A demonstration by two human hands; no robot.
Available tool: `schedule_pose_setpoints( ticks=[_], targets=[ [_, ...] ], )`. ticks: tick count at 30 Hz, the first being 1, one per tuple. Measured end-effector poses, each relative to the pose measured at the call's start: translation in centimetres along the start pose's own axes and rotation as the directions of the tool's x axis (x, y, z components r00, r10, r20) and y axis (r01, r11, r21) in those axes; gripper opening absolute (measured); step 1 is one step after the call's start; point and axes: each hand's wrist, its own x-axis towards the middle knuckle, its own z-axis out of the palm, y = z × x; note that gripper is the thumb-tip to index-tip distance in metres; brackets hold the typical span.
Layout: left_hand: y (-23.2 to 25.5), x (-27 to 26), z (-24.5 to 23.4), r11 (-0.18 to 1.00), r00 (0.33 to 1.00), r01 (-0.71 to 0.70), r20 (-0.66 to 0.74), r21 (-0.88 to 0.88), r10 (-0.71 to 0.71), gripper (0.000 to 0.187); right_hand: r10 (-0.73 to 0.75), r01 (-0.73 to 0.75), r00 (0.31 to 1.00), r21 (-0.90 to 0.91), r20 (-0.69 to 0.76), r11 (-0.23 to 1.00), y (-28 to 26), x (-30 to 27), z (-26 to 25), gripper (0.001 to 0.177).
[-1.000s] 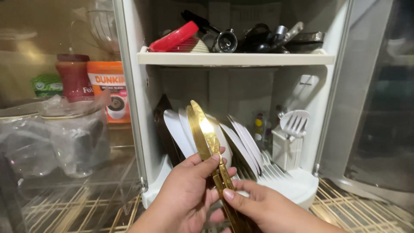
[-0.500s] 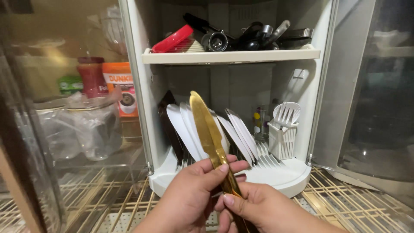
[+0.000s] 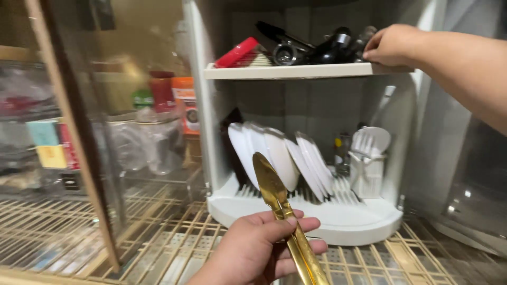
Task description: Taking knives from a cupboard and placing them on a dining table as part of setting it.
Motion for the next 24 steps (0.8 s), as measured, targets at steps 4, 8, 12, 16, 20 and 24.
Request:
schedule_pose_setpoints(
  ticks=[4,8,12,16,20,24],
  targets=[
    [1.1,-1.2,-0.4,1.0,0.999,0.017,-0.049,0.0,-0.016,0.028,-0.002,0.067,0.978,-0.311,0.207,0.948,2.8,5.7,4.2,0.039],
    [1.6,-1.4,-1.1,1.0,0.996,0.021,-0.089,-0.023,-0.023,0.029,0.091,0.007,0.958,-0.342,0.271,0.94,2.7,6.5,4.4,0.034],
    [1.9,-1.0,-1.4,1.0,0.998,0.02,-0.067,-0.017,-0.021,0.029,0.2,-0.161,0.949,-0.17,0.244,0.972,2.8,6.1,3.8,0.031],
    [2.1,-0.2,-1.6,1.0,1.0,0.018,0.006,-0.002,-0.018,0.03,0.226,-0.197,0.934,-0.128,0.275,0.972,2.1,5.0,1.5,0.028],
    [2.4,0.2,-1.2,0.999,0.999,0.035,0.037,0.006,-0.035,0.031,0.32,-0.372,0.886,0.101,0.337,0.923,0.4,-2.2,0.6,0.021],
    [2.6,1.1,-0.9,0.998,0.998,0.056,0.019,0.003,-0.056,0.029,0.383,-0.53,0.824,0.328,0.418,0.782,-1.0,-5.4,-4.2,0.016]
  ],
)
